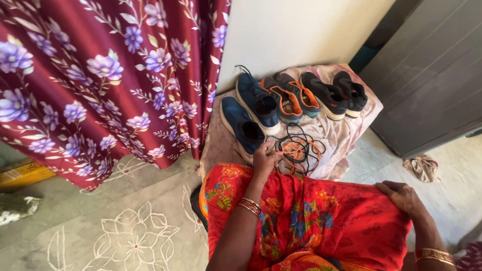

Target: The person is lacing a pair of blue sneakers. They thread the laces through the eyelets and tie them into a knot.

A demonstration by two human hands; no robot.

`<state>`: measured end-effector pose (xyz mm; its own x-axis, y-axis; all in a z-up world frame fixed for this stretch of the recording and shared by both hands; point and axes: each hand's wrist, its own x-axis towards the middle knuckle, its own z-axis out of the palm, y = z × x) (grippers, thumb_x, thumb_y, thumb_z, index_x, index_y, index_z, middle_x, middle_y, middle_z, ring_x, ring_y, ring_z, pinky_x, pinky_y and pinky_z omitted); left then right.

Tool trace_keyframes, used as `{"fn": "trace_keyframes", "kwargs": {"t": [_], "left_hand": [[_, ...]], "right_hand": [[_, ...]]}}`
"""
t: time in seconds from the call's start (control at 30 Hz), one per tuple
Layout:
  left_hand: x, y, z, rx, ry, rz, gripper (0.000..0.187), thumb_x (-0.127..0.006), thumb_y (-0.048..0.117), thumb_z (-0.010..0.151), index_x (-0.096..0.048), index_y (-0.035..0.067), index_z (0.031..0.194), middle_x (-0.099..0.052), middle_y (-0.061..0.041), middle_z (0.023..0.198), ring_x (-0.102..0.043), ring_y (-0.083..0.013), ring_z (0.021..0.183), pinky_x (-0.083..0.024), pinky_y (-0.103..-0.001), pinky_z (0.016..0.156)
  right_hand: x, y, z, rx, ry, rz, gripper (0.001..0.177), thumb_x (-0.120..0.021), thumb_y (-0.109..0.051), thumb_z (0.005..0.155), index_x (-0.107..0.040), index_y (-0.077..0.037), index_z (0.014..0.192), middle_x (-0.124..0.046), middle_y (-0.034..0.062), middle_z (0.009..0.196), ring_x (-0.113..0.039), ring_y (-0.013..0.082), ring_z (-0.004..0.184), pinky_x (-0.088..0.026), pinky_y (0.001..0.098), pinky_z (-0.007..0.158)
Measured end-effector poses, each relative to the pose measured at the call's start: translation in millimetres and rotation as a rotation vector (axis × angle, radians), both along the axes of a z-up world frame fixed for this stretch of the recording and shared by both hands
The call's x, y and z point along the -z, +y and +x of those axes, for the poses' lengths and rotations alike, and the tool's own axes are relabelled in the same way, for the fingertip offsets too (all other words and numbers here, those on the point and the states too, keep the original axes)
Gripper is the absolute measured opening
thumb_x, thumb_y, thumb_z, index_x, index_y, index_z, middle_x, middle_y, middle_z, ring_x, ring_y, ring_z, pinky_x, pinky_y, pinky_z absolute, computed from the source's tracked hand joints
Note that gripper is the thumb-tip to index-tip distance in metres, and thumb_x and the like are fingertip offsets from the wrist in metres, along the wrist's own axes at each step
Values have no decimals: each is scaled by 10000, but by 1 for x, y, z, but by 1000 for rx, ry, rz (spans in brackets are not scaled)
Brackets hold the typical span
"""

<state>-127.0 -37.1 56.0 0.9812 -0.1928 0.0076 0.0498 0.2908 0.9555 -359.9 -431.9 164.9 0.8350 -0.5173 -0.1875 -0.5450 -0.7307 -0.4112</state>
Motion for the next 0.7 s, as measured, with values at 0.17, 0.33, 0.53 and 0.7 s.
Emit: {"fn": "trace_keyframes", "kwargs": {"t": [0.17,0.33,0.53,0.7], "left_hand": [[1,7,5,35,88,-123,249,-615,3,970,-629,-86,1202,-788,-147,969,-710,-105,673,-547,-230,524],[8,3,7,22,101,-128,199,-630,27,1000,-682,-105,1140,-795,-164,955,-705,-134,665,-561,-232,612],[-1,15,6,8,228,-238,186,-607,15,972,-679,-42,1134,-782,-122,948,-725,-86,718,-491,-208,563],[-30,28,8,-21,219,-141,171,-609,13,957,-685,-35,1102,-778,-106,863,-528,-59,527,-420,-211,467]], "right_hand": [[2,7,-3,43,64,-123,449,-680,-481,903,-816,-161,1187,-805,140,1146,-750,319,1080,-553,403,997],[17,9,-6,63,-22,-120,489,-715,-505,886,-808,-132,1189,-802,156,1144,-758,326,1095,-562,401,1009],[27,22,-1,109,1,-170,448,-686,-500,919,-808,-164,1190,-798,138,1143,-739,330,1093,-547,414,1011],[8,6,-2,66,-137,378,430,-652,-431,895,-838,-127,1134,-829,112,1099,-732,251,1031,-532,359,968]]}}
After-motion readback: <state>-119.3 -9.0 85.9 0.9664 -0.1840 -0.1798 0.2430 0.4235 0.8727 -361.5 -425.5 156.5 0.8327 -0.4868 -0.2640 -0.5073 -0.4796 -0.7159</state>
